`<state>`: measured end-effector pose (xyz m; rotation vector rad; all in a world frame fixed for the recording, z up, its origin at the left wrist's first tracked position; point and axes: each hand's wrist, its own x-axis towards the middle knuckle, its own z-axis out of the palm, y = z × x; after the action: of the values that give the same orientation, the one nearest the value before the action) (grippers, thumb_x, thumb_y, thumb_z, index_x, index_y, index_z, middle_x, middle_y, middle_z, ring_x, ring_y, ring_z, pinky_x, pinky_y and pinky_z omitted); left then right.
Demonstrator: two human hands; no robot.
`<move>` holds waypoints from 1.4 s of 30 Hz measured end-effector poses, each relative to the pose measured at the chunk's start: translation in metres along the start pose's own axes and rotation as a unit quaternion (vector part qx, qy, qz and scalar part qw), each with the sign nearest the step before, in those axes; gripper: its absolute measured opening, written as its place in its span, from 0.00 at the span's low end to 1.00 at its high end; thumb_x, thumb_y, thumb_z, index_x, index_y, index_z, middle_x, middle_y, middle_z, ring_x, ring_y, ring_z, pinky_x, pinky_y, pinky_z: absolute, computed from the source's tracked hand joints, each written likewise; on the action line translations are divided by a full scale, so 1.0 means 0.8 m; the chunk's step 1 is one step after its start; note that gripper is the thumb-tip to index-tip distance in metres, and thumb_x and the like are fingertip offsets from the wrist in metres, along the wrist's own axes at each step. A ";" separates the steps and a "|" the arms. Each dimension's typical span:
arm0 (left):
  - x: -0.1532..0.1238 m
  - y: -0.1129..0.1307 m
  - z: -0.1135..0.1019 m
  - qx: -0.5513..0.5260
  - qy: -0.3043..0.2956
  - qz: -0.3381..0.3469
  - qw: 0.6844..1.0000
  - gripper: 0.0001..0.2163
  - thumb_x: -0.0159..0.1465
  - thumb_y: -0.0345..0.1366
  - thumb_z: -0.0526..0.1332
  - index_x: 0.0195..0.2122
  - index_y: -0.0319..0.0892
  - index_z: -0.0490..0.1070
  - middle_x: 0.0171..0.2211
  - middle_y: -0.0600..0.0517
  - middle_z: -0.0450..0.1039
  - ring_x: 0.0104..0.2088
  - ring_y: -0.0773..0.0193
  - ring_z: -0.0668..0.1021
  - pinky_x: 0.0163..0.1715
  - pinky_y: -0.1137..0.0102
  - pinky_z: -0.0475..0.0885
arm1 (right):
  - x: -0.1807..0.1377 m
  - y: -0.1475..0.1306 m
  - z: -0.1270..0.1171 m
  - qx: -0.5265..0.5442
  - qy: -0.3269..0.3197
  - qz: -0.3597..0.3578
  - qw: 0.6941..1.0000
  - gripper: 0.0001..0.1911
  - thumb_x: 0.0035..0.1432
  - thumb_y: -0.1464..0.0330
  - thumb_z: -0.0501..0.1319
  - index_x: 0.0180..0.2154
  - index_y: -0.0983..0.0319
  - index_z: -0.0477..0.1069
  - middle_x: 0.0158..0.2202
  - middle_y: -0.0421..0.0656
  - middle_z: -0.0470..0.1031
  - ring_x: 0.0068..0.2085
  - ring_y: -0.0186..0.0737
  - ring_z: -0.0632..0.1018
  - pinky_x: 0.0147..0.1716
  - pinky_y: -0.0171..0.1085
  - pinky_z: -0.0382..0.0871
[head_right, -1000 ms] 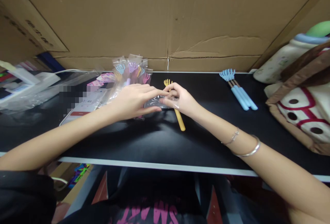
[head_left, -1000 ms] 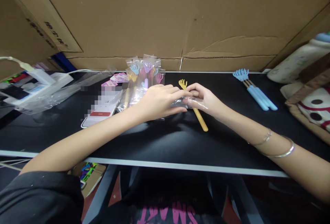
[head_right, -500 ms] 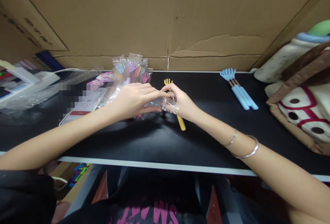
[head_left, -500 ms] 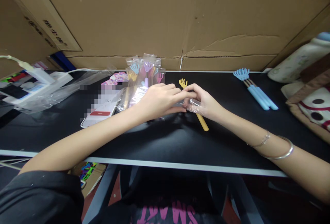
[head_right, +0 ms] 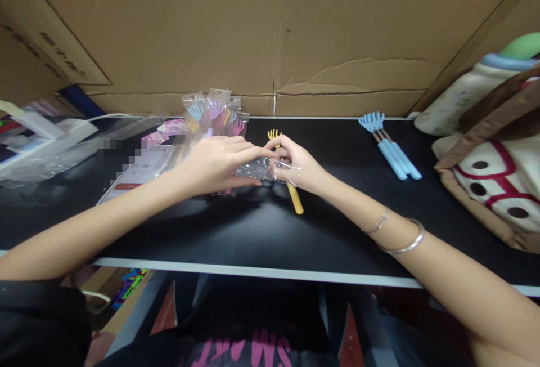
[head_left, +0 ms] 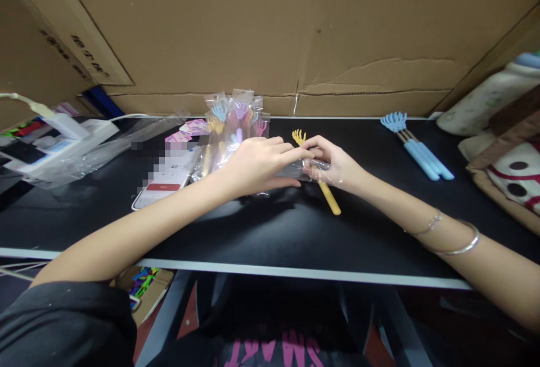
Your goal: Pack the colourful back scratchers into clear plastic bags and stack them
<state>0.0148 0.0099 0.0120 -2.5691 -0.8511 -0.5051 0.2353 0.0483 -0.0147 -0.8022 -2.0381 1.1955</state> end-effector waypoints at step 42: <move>-0.001 -0.004 0.000 0.036 0.010 -0.017 0.999 0.18 0.66 0.42 0.63 0.55 0.43 0.70 0.43 0.51 0.79 0.41 0.61 0.80 0.34 0.70 0.69 | 0.001 0.008 -0.135 -0.439 -0.037 0.076 0.894 0.10 0.60 0.59 0.59 0.38 0.58 0.70 0.31 0.42 0.81 0.32 0.42 0.80 0.30 0.39 0.69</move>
<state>0.0121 0.0121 0.0130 -2.4836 -0.8921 -0.4991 0.3190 0.1064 0.0210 -1.3518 -2.6243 0.3016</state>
